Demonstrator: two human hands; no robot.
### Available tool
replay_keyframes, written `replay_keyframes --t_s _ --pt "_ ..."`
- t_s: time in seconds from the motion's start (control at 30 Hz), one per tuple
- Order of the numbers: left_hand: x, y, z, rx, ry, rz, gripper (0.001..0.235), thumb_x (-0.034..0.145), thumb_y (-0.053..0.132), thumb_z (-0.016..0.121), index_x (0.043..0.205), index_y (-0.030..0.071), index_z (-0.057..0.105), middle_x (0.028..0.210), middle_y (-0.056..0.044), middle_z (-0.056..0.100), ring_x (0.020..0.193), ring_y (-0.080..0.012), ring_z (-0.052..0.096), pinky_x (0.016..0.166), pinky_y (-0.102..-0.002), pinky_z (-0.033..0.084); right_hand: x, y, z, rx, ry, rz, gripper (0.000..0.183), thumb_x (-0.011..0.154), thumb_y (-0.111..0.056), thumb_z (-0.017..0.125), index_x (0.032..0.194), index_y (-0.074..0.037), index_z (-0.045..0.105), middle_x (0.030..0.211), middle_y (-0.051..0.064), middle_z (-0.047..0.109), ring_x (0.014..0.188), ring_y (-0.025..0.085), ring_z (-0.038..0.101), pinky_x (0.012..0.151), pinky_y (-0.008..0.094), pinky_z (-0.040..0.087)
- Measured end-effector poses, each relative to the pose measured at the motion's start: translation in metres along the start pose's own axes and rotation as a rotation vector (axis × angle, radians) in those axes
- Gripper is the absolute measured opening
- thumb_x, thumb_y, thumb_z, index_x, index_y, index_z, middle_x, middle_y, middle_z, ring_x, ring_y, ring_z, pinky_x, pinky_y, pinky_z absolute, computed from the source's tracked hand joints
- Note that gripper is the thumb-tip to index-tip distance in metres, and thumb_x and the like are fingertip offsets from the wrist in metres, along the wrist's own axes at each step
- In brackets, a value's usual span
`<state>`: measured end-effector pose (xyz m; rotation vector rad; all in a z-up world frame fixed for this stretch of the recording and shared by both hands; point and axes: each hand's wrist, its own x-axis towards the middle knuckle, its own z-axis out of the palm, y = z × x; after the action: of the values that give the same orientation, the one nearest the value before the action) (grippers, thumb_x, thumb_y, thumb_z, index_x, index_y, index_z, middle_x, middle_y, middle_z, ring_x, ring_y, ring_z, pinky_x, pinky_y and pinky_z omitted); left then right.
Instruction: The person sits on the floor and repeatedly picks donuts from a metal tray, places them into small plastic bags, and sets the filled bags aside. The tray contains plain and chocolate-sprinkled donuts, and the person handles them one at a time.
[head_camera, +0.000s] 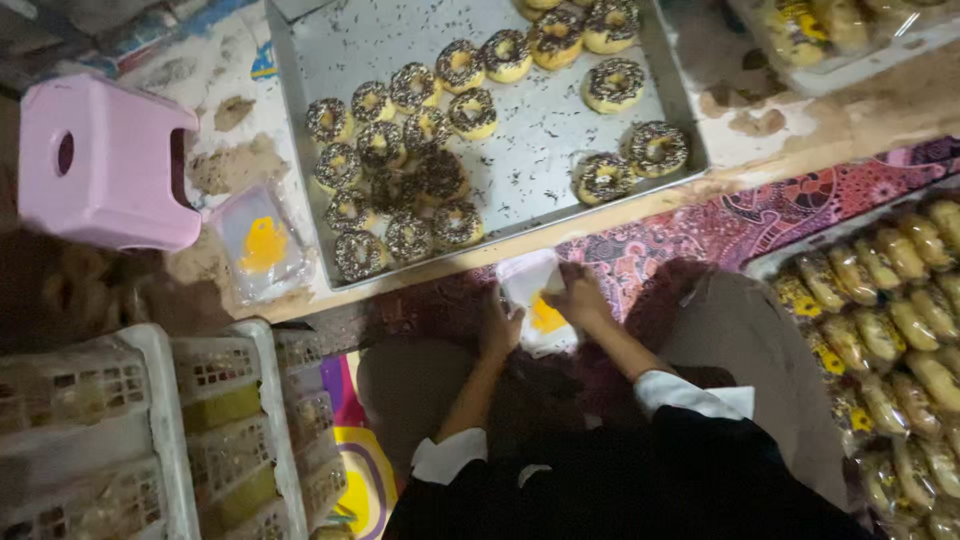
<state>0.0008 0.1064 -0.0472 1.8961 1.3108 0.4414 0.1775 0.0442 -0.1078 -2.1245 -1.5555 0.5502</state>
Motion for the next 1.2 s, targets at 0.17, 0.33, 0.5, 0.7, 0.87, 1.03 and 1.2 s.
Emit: replay_keyframes --t_s 0.17,0.33,0.5,0.7,0.87,1.03,1.2 --pt "0.002 -0.001 0.006 0.496 -0.195 -0.01 0.116 0.057 0.051 0.091 0.154 0.016 0.038 0.165 -0.02 0.017 0.149 -0.0466 0.015 0.109 -0.071 0.024 0.026 -0.023 0.024 -0.211 -0.138 -0.446 0.037 0.086 -0.028 0.071 0.114 -0.004 0.072 0.113 0.02 0.069 0.107 0.037 0.066 0.093 0.046 0.053" --pt "0.01 -0.021 0.013 0.6 -0.029 0.176 0.124 0.053 0.081 0.08 0.149 0.012 0.042 0.164 -0.018 0.022 0.151 -0.048 0.012 0.112 -0.08 0.015 0.083 -0.055 0.008 -0.328 -0.622 -0.334 0.031 0.079 -0.026 0.074 0.101 -0.006 0.078 0.106 0.019 0.073 0.099 0.036 0.068 0.089 0.046 0.054" --pt "-0.01 -0.046 0.026 0.19 0.284 0.262 0.106 0.067 0.064 0.081 0.145 0.003 0.043 0.156 -0.025 0.033 0.144 -0.0474 0.026 0.111 -0.071 0.022 0.046 -0.066 -0.078 0.069 -0.562 -0.238 0.041 0.077 -0.016 0.077 0.117 -0.005 0.073 0.125 0.016 0.069 0.126 0.031 0.053 0.105 0.045 0.043" --pt "-0.039 -0.049 0.015 -1.643 -0.265 -0.313 0.057 0.099 0.046 0.069 0.137 0.005 0.057 0.129 -0.015 0.066 0.108 -0.0249 0.065 0.084 -0.037 0.053 -0.053 -0.136 -0.198 0.261 -0.215 -0.772 0.057 0.076 -0.014 0.079 0.132 -0.012 0.068 0.132 0.008 0.071 0.141 0.038 0.043 0.115 0.058 0.033" --pt "-0.015 -0.021 -0.017 -2.229 -0.464 -0.06 0.047 0.113 0.045 0.05 0.137 0.005 0.054 0.126 -0.009 0.067 0.108 -0.0219 0.065 0.088 -0.034 0.055 0.063 -0.048 -0.282 -0.198 0.149 -0.299 0.089 0.069 -0.034 0.081 0.148 -0.014 0.044 0.14 0.016 0.06 0.128 0.035 0.056 0.109 0.054 0.05" --pt "0.0 0.056 -0.04 -1.725 0.066 -0.515 0.051 0.103 0.041 0.043 0.138 0.004 0.049 0.143 -0.017 0.058 0.136 -0.0278 0.054 0.11 -0.046 0.05 0.122 0.004 -0.309 -0.581 -0.191 0.207 0.135 0.064 -0.052 0.099 0.161 -0.018 0.011 0.153 0.023 0.043 0.147 0.044 0.03 0.119 0.071 0.012" --pt "-0.008 0.093 -0.047 -1.426 -0.024 -0.003 0.066 0.098 0.04 0.056 0.149 0.007 0.032 0.157 -0.018 0.042 0.149 -0.0289 0.039 0.121 -0.044 0.038 0.031 -0.065 -0.327 0.042 -0.009 0.271 0.129 0.065 -0.035 0.091 0.165 -0.016 0.012 0.146 0.027 0.054 0.122 0.041 0.063 0.107 0.049 0.051"
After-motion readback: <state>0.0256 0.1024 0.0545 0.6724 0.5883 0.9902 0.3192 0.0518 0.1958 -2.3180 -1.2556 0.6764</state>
